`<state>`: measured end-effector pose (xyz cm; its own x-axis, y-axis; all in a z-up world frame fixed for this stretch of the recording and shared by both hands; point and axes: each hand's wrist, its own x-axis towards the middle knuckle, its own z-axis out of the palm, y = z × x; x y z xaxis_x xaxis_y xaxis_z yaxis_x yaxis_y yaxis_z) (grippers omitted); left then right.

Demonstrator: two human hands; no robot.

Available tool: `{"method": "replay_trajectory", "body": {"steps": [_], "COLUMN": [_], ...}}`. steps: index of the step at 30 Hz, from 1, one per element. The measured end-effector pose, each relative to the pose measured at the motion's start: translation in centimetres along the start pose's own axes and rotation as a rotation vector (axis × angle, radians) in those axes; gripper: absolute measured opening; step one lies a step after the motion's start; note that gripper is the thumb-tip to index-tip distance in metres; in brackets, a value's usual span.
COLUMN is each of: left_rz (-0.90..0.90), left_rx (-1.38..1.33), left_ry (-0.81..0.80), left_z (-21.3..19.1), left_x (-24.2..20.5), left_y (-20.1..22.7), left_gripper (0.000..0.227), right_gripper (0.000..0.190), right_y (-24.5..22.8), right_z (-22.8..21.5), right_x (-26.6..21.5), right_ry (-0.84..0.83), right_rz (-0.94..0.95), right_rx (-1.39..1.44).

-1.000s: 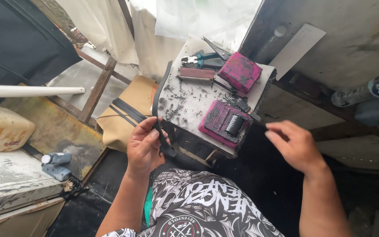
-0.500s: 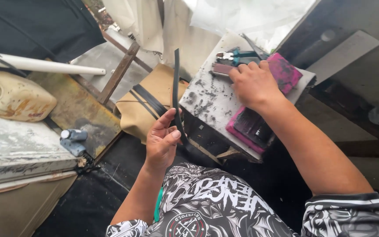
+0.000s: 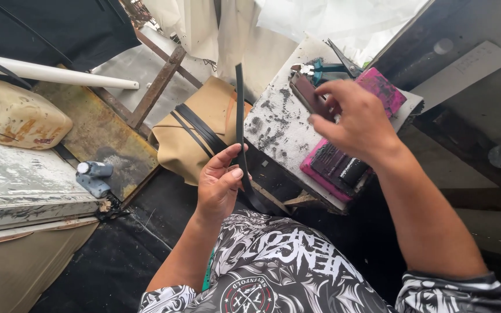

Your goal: Sanding the edges of leather straps and hanging them on a line using clothespins for finishing.

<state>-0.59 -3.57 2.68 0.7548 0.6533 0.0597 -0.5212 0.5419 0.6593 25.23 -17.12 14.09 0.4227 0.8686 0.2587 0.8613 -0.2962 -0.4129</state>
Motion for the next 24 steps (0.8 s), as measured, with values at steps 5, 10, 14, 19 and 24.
{"method": "replay_trajectory", "body": {"steps": [5,10,14,19,24], "left_rz": [-0.002,-0.024,-0.031,-0.001,0.025], "left_rx": [0.051,0.091,0.089,0.148,0.172], "left_ry": [0.054,-0.046,-0.034,0.02,-0.005], "left_z": [-1.6,0.2,-0.3,-0.1,3.1], "left_x": [-0.1,-1.0,-1.6,-1.5,-1.8], "left_y": [-1.8,-1.0,-2.9,-3.3,-1.8], "left_gripper": [0.031,0.049,0.048,0.036,0.046], "right_gripper": [0.062,0.052,0.049,0.052,0.054], "right_y": [-3.8,-4.8,-5.3,-6.5,-7.0], "right_z": [0.7,4.5,5.9,7.0,8.0], "right_x": [-6.3,-11.1,-12.3,-13.5,-13.7], "right_ry": [0.033,0.01,0.016,0.175,0.152], "right_rz": [0.157,0.241,0.256,0.275,0.281], "right_rx": [1.208,1.921,1.937,1.557,1.387]}}
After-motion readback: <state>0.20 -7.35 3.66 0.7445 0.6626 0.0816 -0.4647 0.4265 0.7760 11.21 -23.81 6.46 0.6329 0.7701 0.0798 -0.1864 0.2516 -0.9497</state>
